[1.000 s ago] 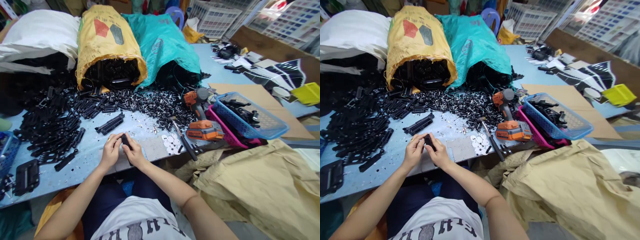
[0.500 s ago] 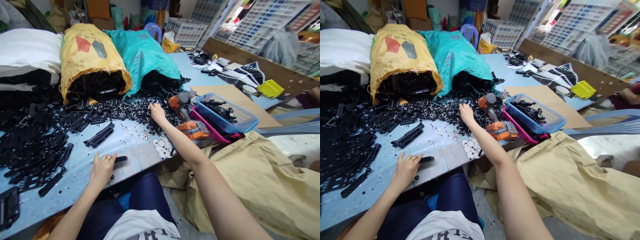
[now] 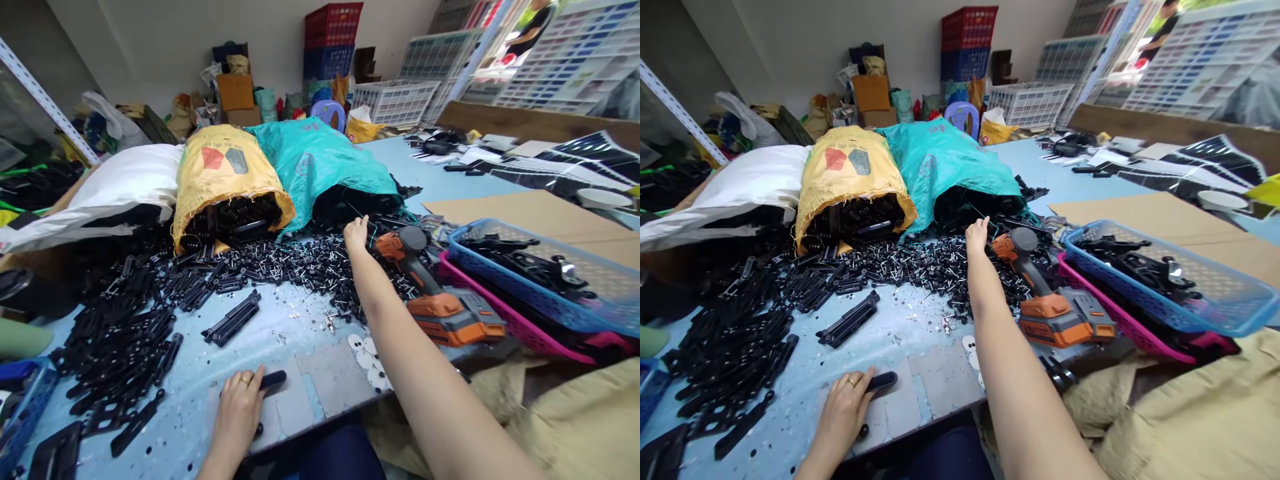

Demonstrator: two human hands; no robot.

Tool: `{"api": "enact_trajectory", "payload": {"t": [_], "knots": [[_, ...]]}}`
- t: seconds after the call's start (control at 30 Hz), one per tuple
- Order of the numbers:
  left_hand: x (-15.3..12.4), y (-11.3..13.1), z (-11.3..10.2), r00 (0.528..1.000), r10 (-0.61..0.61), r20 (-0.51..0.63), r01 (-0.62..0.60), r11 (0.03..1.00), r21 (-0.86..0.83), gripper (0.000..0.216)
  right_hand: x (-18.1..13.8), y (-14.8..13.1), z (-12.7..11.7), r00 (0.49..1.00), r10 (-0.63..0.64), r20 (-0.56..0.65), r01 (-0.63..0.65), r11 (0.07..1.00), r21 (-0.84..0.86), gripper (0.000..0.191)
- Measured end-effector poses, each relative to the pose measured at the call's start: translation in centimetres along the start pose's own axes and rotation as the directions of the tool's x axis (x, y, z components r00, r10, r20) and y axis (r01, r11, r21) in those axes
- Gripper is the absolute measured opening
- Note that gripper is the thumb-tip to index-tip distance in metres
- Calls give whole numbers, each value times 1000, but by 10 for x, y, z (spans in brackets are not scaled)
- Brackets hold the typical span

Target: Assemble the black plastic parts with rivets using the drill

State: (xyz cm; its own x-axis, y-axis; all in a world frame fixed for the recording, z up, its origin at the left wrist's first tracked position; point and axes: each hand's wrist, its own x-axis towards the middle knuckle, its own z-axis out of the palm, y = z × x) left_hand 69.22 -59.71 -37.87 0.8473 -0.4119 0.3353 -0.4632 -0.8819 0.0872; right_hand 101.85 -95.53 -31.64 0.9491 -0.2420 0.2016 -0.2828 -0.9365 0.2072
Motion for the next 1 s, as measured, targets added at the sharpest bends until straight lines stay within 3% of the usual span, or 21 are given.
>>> {"api": "enact_trajectory", "payload": {"t": [0.13, 0.27, 0.33, 0.43, 0.53, 0.6, 0.63, 0.7, 0.87, 1.0], "knots": [[-1, -4, -7, 1000, 6, 26, -6, 1000, 16, 32, -11, -15, -39, 996, -67, -53, 66, 998, -12, 42], [0, -4, -14, 991, -31, 129, 26, 999, 38, 31, -65, -42, -95, 930, -345, -129, 349, 937, 2, 34], [1, -2, -17, 975, -59, 213, 54, 998, 29, 31, -113, -51, -114, 818, -569, -81, 573, 819, 26, 27], [4, 1, -20, 951, -68, 302, 81, 996, -31, 34, -194, -54, -122, 562, -827, 23, 818, 560, 128, 27], [10, 5, -20, 931, 1, 365, 58, 987, -151, 37, -262, -46, -110, 329, -935, 128, 893, 353, 281, 39], [13, 6, -20, 923, 36, 382, 47, 977, -207, 37, -293, -39, -95, 228, -968, 103, 904, 250, 346, 45], [15, 6, -20, 923, 47, 382, 43, 973, -225, 36, -303, -36, -87, 208, -975, 79, 906, 222, 360, 45], [18, 7, -21, 923, 68, 378, 31, 967, -252, 34, -317, -31, -74, 221, -973, 64, 903, 229, 362, 41], [22, 11, -26, 918, 73, 391, 31, 967, -253, 35, -333, -30, -56, 378, -918, 117, 855, 395, 335, 37], [20, 17, -31, 918, 40, 395, 64, 967, -246, 62, -340, -31, -59, 435, -889, 141, 819, 456, 348, 36]]}}
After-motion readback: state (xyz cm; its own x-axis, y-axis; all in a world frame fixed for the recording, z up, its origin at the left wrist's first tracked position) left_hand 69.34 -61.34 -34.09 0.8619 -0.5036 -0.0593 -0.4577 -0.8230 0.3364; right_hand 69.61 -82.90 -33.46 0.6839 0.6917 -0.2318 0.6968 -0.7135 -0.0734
